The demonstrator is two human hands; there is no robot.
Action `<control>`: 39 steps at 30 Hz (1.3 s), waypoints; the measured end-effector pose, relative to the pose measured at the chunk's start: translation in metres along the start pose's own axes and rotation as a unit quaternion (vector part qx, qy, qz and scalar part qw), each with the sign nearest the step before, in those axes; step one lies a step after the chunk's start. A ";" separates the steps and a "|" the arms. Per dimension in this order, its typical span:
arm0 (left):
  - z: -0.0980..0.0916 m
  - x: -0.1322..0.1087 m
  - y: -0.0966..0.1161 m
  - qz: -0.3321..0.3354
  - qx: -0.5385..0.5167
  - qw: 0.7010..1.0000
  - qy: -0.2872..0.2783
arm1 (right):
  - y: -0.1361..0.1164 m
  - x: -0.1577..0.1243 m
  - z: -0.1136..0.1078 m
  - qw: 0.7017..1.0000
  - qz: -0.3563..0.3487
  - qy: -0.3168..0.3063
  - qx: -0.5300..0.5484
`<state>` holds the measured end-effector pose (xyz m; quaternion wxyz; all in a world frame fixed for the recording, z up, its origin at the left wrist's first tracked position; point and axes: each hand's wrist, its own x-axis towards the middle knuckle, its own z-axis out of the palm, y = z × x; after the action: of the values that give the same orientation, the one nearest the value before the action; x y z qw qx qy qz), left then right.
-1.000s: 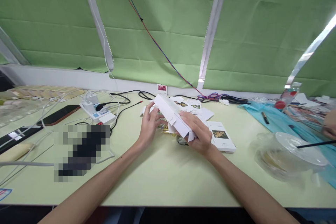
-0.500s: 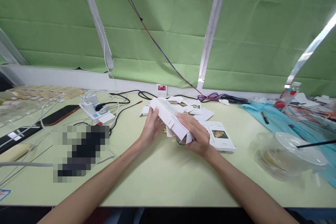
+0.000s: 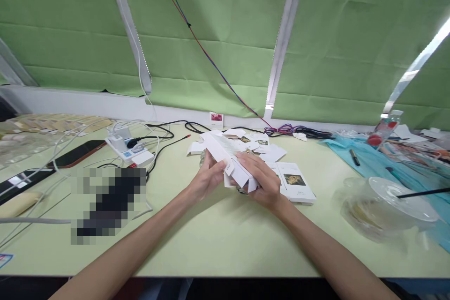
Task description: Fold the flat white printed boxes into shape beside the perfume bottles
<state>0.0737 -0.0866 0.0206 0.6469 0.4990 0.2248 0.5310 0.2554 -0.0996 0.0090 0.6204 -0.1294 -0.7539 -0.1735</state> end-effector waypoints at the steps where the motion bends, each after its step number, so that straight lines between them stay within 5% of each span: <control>1: 0.000 0.000 0.000 -0.009 -0.002 1.000 -0.002 | 0.000 0.000 0.000 1.000 0.000 -0.001 0.000; 39: 0.010 -0.006 -0.002 -0.054 -0.076 0.995 0.046 | -0.006 0.002 0.001 0.999 0.027 -0.025 0.011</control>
<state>0.0807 -0.0956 0.0208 0.6994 0.4106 0.2401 0.5335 0.2522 -0.1046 0.0102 0.6070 -0.1472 -0.7674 -0.1449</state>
